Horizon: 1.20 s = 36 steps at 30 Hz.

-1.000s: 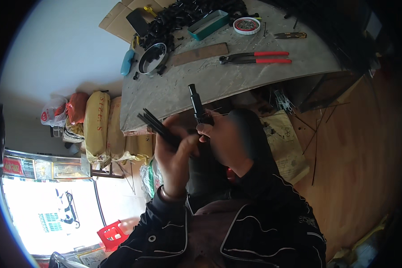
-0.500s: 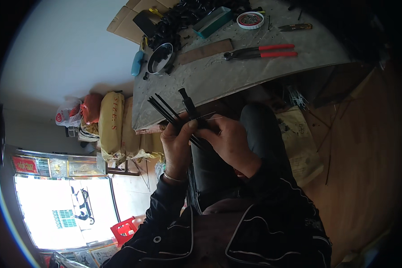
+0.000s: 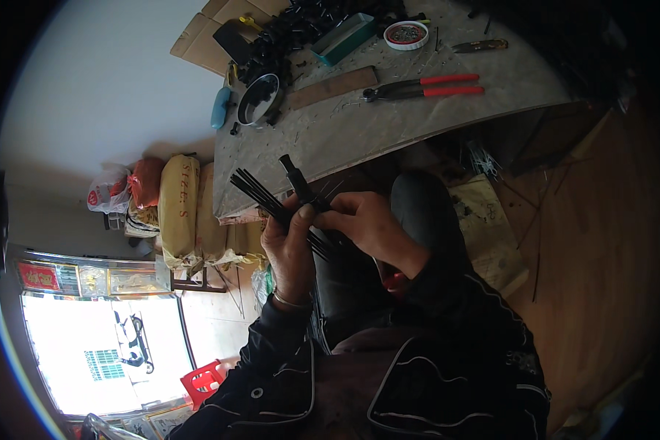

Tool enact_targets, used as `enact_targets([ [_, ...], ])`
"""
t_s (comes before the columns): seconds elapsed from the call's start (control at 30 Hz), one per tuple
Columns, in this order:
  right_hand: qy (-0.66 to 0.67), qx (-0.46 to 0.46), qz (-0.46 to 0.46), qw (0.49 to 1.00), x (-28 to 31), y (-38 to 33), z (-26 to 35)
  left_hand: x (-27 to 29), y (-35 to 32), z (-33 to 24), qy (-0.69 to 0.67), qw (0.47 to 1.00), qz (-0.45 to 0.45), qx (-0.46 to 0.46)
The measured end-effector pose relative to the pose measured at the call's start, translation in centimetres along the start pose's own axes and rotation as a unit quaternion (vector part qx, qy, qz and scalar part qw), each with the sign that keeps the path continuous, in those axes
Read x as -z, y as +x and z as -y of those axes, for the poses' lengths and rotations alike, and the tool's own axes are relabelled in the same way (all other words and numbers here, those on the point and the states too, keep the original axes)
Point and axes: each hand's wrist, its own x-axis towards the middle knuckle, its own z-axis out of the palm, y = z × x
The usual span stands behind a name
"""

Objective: Assembling plastic connectors onto the ends of bundles of black rods at a manual workstation.

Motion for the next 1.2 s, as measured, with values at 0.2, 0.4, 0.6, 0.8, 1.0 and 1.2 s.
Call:
enact_targets([
  [0.2, -0.006, 0.006, -0.042, 0.999, 0.1, -0.5, 0.8, -0.4, -0.1, -0.2, -0.055, 0.998, -0.005, 0.024],
  [0.4, 0.034, -0.069, 0.012, 0.997, 0.0, -0.2, 1.6, -0.1, -0.5, 0.0, -0.019, 1.0, -0.017, -0.012],
  [0.6, -0.076, 0.021, -0.036, 0.996, -0.7, -0.2, 0.4, 0.2, -0.2, -0.9, 0.008, 1.0, 0.017, 0.021],
  [0.8, -0.097, 0.089, -0.112, 0.985, -2.5, -1.4, 0.5, 0.1, -0.3, -0.4, -0.061, 0.997, -0.01, 0.037],
  [1.0, -0.091, 0.094, -0.131, 0.983, -2.6, -1.7, 0.5, -0.4, -0.8, -0.5, -0.094, 0.995, -0.02, 0.032],
  [1.2, -0.065, 0.105, -0.139, 0.983, -2.9, -2.1, 0.4, -0.7, -1.2, -0.7, -0.104, 0.994, -0.027, 0.033],
])
